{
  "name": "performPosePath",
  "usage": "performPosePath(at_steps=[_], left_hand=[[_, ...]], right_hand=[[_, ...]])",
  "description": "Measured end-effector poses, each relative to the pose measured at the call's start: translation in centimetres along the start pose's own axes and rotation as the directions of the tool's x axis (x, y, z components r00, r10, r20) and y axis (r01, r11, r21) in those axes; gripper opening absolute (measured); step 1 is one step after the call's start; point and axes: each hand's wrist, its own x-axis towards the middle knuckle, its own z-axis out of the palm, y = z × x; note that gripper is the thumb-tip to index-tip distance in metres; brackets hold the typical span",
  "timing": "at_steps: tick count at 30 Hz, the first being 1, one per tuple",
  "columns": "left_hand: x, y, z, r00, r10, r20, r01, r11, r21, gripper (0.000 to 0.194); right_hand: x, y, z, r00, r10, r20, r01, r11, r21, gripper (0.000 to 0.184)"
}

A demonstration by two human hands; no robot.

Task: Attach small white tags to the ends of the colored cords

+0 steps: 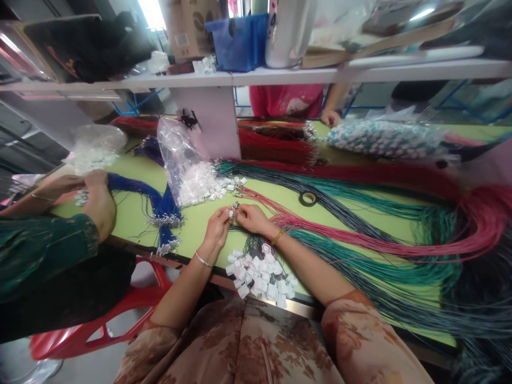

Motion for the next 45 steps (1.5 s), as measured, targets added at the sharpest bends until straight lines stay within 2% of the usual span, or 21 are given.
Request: performPosePath(at_steps=[4, 6, 8, 11, 13, 15, 19, 23, 26, 28, 31, 34, 40, 45], left_hand=[[0.0, -0.2, 0.0, 1.000, 0.004, -0.008, -0.004, 0.999, 0.048, 0.028], [0.1, -0.3, 0.0, 1.000, -0.001, -0.006, 0.001, 0.999, 0.052, 0.027], [0.2, -0.2, -0.1, 1.000, -0.006, -0.006, 0.006, 0.999, 0.036, 0.025], [0.4, -0.2, -0.3, 1.000, -0.021, -0.011, 0.021, 1.000, 0.018, 0.024], [0.4, -0.2, -0.4, 0.999, -0.030, -0.012, 0.031, 0.999, 0.017, 0.024], [0.3, -0.1, -0.5, 0.999, -0.033, -0.005, 0.033, 0.999, 0.021, 0.025], [0.0, 0.1, -0.5, 1.000, -0.025, 0.004, 0.024, 0.999, 0.041, 0.023], [-0.1, 0.2, -0.2, 1.000, -0.013, 0.010, 0.013, 0.999, 0.036, 0.022], [0.0, 0.2, -0.1, 0.999, -0.016, 0.028, 0.016, 1.000, 0.003, 0.021], [0.0, 0.3, -0.2, 0.999, -0.023, 0.041, 0.024, 1.000, -0.016, 0.021], [0.0, 0.4, -0.3, 0.998, -0.027, 0.051, 0.029, 0.999, -0.038, 0.021], [-0.1, 0.5, -0.4, 0.998, -0.025, 0.064, 0.029, 0.998, -0.063, 0.021], [0.0, 0.5, -0.2, 0.997, -0.055, 0.060, 0.062, 0.991, -0.120, 0.017], [0.0, 0.6, -0.3, 0.997, -0.055, 0.063, 0.062, 0.990, -0.125, 0.014]], right_hand=[[0.1, 0.1, 0.0, 1.000, 0.007, -0.013, -0.008, 0.997, -0.075, 0.026], [0.8, 0.5, -0.7, 1.000, -0.015, 0.014, 0.016, 0.996, -0.085, 0.027], [2.1, 1.3, -1.8, 1.000, 0.003, -0.007, -0.004, 0.988, -0.156, 0.027], [4.3, 2.6, -3.3, 0.980, 0.150, -0.132, -0.192, 0.888, -0.418, 0.024], [5.4, 3.4, -3.7, 0.962, 0.232, -0.144, -0.273, 0.796, -0.540, 0.025], [5.8, 3.9, -3.8, 0.960, 0.255, -0.115, -0.272, 0.758, -0.593, 0.027], [5.5, 4.5, -4.6, 0.974, 0.211, -0.079, -0.215, 0.769, -0.602, 0.023], [5.3, 4.2, -5.5, 0.982, 0.137, -0.130, -0.184, 0.844, -0.503, 0.018], [6.2, 3.0, -5.1, 0.990, 0.045, -0.137, -0.085, 0.950, -0.300, 0.015], [6.9, 1.8, -4.3, 0.993, -0.025, -0.117, 0.007, 0.988, -0.152, 0.015], [7.4, 0.2, -3.2, 0.988, -0.128, -0.091, 0.128, 0.992, -0.014, 0.016], [6.5, -0.7, -2.7, 0.983, -0.173, -0.056, 0.176, 0.983, 0.043, 0.019], [3.0, -0.9, -2.5, 0.990, -0.135, -0.029, 0.138, 0.965, 0.221, 0.018], [2.1, -1.3, -2.6, 0.988, -0.145, -0.046, 0.151, 0.971, 0.185, 0.015]])
